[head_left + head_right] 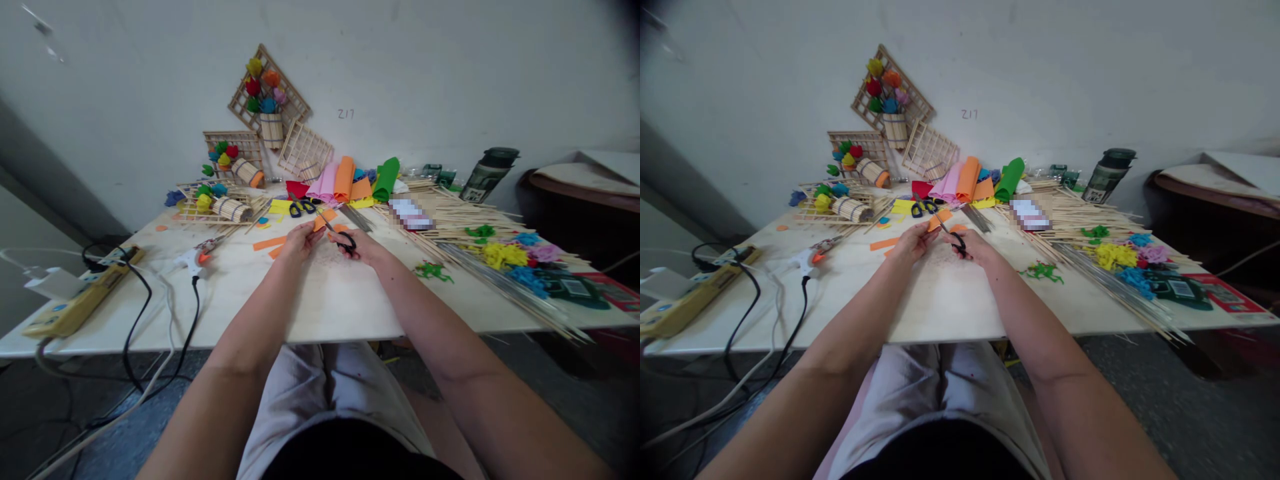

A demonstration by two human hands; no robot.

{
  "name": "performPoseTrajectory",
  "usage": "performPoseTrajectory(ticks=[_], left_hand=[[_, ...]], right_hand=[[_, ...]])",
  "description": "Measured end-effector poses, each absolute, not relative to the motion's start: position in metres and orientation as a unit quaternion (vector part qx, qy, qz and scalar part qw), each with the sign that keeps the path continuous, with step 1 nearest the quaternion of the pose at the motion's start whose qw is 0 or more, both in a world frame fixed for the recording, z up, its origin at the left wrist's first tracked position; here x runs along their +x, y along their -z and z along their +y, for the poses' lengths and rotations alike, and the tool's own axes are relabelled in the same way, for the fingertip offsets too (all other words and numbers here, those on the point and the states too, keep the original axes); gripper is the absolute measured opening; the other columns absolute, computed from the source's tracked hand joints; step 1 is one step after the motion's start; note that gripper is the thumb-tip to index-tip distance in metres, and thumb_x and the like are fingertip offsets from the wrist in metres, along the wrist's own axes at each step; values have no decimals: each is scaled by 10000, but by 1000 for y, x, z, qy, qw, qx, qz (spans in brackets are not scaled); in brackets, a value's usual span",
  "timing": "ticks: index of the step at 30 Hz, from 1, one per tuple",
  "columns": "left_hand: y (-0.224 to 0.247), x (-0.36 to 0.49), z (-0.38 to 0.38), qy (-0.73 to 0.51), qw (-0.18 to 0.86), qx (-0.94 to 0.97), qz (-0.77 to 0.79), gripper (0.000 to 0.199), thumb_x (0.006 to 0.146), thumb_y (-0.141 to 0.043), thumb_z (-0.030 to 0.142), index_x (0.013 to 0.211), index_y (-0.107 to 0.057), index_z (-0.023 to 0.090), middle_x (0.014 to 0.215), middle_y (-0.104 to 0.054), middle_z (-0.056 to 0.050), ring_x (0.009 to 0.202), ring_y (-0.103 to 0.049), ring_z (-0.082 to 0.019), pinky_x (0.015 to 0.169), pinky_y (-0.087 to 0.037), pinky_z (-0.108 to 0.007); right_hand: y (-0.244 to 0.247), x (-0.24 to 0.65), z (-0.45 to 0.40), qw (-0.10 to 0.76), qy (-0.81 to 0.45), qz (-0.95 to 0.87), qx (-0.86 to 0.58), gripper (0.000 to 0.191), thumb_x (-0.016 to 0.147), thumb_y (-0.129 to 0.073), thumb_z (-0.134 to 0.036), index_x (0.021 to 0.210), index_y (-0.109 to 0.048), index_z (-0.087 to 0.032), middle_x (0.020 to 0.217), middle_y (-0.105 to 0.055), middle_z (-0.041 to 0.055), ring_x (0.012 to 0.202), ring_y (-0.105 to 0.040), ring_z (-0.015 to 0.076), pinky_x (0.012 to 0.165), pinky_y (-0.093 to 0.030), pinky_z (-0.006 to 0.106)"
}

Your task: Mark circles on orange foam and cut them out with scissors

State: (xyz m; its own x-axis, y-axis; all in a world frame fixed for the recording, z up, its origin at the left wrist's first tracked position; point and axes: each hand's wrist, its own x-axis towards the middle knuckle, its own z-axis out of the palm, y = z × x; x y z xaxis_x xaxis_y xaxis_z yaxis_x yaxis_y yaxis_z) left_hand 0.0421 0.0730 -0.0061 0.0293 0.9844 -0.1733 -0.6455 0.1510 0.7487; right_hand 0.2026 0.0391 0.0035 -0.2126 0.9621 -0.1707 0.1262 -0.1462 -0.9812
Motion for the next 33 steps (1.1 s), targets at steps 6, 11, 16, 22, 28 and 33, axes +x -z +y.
performPoseTrajectory(ticks=[6, 11, 16, 22, 28, 33], left_hand=[[5, 41, 72, -609, 672, 234, 351, 138, 818, -519, 16, 736, -548, 123, 701, -645, -40, 734, -700, -175, 719, -575, -256], [3, 41, 71, -601, 666, 235, 373, 127, 827, -513, 24, 746, -539, 119, 709, -657, -64, 709, -702, -175, 696, -575, -241], [4, 40, 73, -606, 652, 248, 382, 107, 816, -523, 16, 774, -545, 111, 717, -661, -67, 658, -698, -169, 663, -579, -244], [2, 40, 69, -588, 661, 274, 378, 108, 795, -542, 1, 764, -557, 103, 699, -652, -57, 655, -695, -165, 698, -582, -259], [-2, 43, 64, -565, 661, 308, 386, 145, 819, -513, 0, 725, -564, 98, 674, -649, -64, 642, -686, -147, 713, -571, -248], [0, 43, 66, -568, 656, 317, 382, 104, 814, -554, 37, 734, -575, 100, 643, -632, -41, 657, -686, -141, 692, -560, -220]], right_hand=[[-2, 201, 41, 388, -569, -531, -494, 221, 812, -633, -335, 810, -639, -115, 464, -472, -50, 340, -380, 30, 316, -243, 152], [0, 199, 44, 412, -575, -520, -479, 152, 786, -657, -253, 742, -616, -114, 470, -468, -41, 363, -375, 39, 320, -256, 156], [-10, 197, 34, 402, -572, -520, -492, 157, 791, -661, -251, 729, -607, -117, 443, -440, -57, 354, -374, 32, 328, -268, 145], [-17, 200, 28, 375, -562, -532, -509, 244, 849, -591, -350, 854, -633, -110, 486, -518, -34, 334, -407, 30, 296, -218, 142], [-13, 203, 31, 381, -566, -535, -498, 294, 825, -608, -406, 868, -631, -117, 480, -524, -30, 330, -423, 42, 279, -184, 147], [-9, 205, 36, 432, -566, -508, -484, 266, 763, -687, -385, 787, -628, -127, 471, -490, -49, 361, -403, 30, 333, -296, 127]])
